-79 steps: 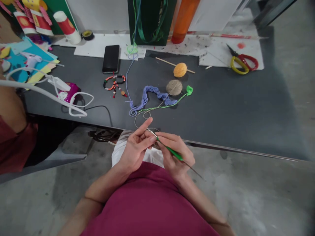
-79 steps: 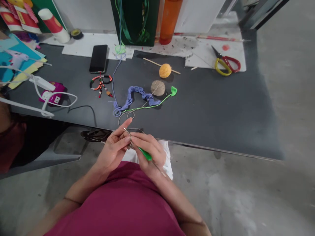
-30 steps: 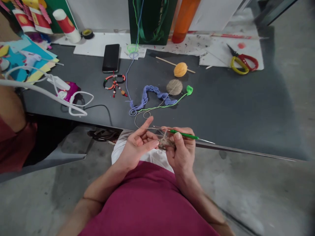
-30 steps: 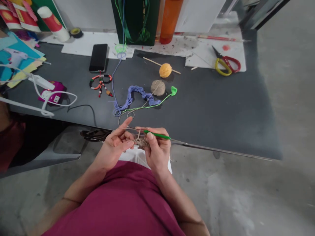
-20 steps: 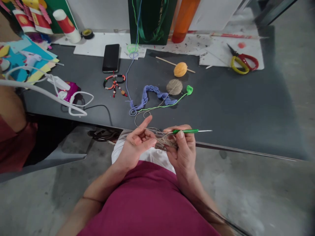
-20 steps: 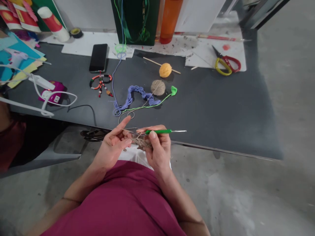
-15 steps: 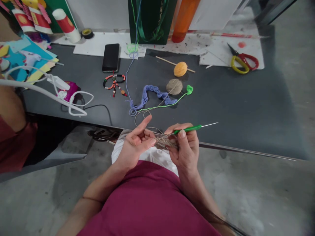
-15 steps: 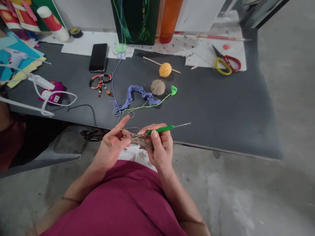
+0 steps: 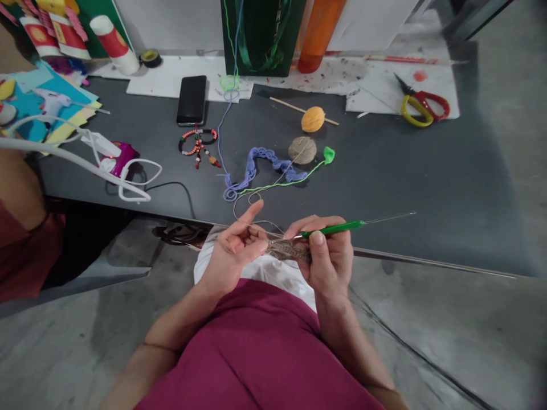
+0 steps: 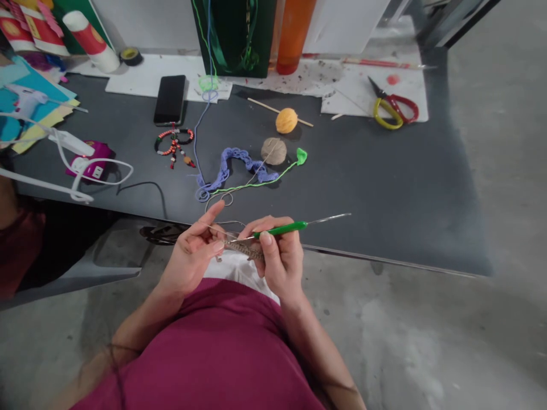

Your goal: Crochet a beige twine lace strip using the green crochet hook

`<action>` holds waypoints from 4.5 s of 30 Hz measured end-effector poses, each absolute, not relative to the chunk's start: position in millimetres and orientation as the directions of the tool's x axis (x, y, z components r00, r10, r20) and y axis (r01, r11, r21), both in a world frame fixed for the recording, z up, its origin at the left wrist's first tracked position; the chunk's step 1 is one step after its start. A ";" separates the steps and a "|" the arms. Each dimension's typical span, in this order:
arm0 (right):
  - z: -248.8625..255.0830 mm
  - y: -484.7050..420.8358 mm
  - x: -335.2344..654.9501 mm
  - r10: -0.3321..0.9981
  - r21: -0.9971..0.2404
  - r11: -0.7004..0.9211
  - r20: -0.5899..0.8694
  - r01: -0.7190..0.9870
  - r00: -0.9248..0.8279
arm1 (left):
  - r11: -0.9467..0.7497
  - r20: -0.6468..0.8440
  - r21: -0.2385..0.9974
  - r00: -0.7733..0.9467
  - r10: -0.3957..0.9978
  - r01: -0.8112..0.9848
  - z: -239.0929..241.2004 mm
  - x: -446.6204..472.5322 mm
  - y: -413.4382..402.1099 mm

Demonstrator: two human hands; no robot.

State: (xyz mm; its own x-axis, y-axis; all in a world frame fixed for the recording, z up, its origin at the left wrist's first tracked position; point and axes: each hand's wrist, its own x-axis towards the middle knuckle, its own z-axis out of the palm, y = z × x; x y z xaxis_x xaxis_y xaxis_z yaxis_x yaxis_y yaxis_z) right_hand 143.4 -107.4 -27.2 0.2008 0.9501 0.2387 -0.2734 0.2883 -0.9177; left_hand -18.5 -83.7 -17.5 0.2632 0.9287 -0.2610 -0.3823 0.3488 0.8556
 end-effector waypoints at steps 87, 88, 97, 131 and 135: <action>-36.9 -116.7 128.2 0.936 -0.953 0.206 0.125 -0.222 0.330 | 0.687 -0.420 0.561 0.555 0.718 -0.463 -14.1 -25.0 -76.8; -36.9 -116.3 129.4 0.946 -0.952 0.181 0.099 -0.248 0.309 | 0.697 -0.418 0.545 0.570 0.708 -0.466 -13.6 -24.4 -76.5; -36.0 -114.8 116.8 0.968 -0.927 0.178 0.105 -0.330 0.226 | 0.599 -0.373 0.624 0.483 0.792 -0.501 -9.5 -13.7 -83.8; -27.2 -124.6 125.5 0.963 -0.930 0.026 -0.075 -0.367 0.260 | 0.716 -0.400 0.515 0.606 0.688 -0.472 -21.4 -27.7 -76.2; -23.1 -119.9 128.6 0.967 -0.878 -0.052 -0.163 -0.475 0.197 | 0.762 -0.364 0.468 0.688 0.627 -0.447 -20.6 -27.2 -74.3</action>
